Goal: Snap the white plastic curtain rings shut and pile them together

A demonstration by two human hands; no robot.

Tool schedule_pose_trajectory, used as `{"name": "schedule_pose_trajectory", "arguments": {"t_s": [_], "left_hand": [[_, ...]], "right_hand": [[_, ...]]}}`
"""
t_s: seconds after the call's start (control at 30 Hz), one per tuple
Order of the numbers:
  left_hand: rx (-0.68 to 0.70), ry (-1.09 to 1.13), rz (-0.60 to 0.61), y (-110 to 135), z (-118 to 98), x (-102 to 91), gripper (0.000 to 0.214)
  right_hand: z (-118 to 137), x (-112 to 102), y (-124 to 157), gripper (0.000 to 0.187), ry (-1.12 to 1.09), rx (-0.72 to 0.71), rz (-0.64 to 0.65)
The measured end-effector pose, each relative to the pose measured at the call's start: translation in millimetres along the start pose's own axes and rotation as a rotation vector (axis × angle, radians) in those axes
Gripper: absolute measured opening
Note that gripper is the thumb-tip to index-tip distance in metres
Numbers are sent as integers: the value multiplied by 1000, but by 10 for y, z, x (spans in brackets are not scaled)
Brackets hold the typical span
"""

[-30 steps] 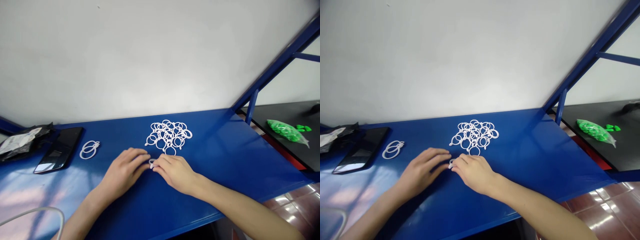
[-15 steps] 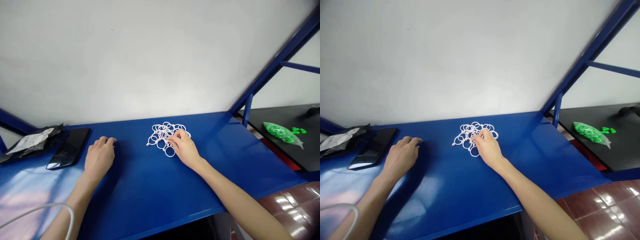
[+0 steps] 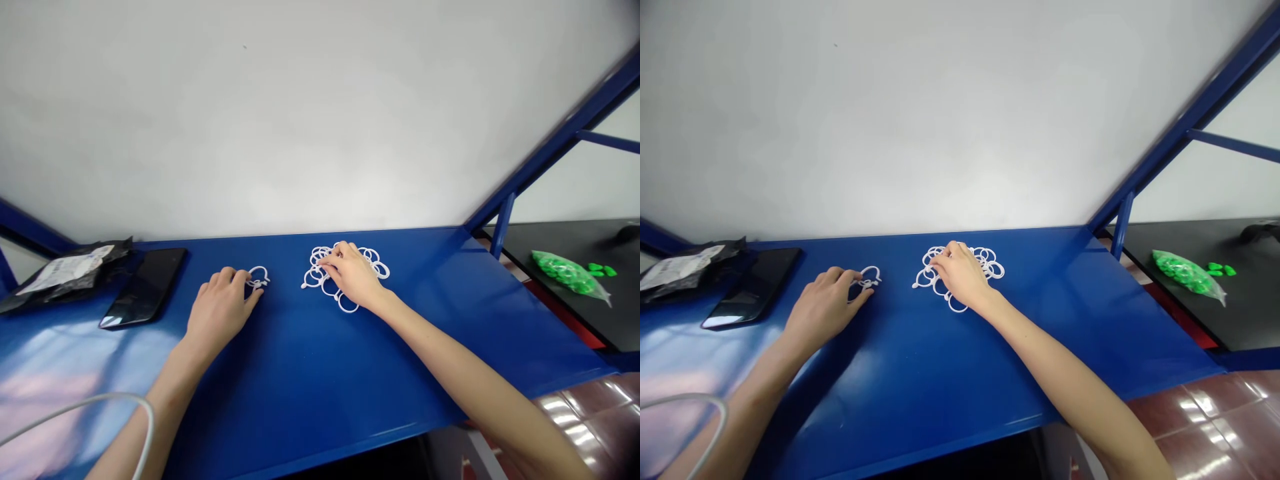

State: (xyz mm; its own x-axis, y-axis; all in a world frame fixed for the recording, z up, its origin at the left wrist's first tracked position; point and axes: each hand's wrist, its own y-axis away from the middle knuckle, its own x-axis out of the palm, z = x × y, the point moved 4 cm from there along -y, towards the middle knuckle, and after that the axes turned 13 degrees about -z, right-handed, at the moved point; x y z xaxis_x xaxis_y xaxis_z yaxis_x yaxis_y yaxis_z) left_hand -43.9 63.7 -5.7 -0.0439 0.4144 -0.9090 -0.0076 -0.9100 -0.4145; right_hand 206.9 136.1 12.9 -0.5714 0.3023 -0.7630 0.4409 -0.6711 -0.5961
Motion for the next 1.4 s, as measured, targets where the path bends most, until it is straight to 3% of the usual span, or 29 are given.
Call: {"name": "schedule_pose_trajectory", "arguments": {"t_s": [0.23, 0.5, 0.6, 0.77, 0.93, 1.03, 1.17, 1.4], "left_hand": [[59, 25, 47, 22, -32, -35, 30], [-7, 43, -10, 31, -26, -166, 30], [-26, 303, -51, 22, -107, -239, 29], [21, 890, 135, 116, -474, -325, 21], [-68, 1003, 214, 202, -609, -342, 16], [-81, 973, 180, 199, -599, -325, 14], [-33, 969, 117, 206, -637, -303, 14], [184, 939, -183, 357, -755, -310, 16]], "right_hand": [[50, -75, 98, 22, 12, -2, -21], [378, -181, 450, 19, -114, -30, -7], [484, -182, 500, 23, -202, -25, 0], [619, -221, 549, 30, -403, -2, -21], [624, -195, 603, 14, -547, 140, 80], [591, -196, 607, 13, -565, 195, 63], [591, -197, 602, 17, -547, 156, 31], [647, -217, 644, 29, -383, -52, 51]]}}
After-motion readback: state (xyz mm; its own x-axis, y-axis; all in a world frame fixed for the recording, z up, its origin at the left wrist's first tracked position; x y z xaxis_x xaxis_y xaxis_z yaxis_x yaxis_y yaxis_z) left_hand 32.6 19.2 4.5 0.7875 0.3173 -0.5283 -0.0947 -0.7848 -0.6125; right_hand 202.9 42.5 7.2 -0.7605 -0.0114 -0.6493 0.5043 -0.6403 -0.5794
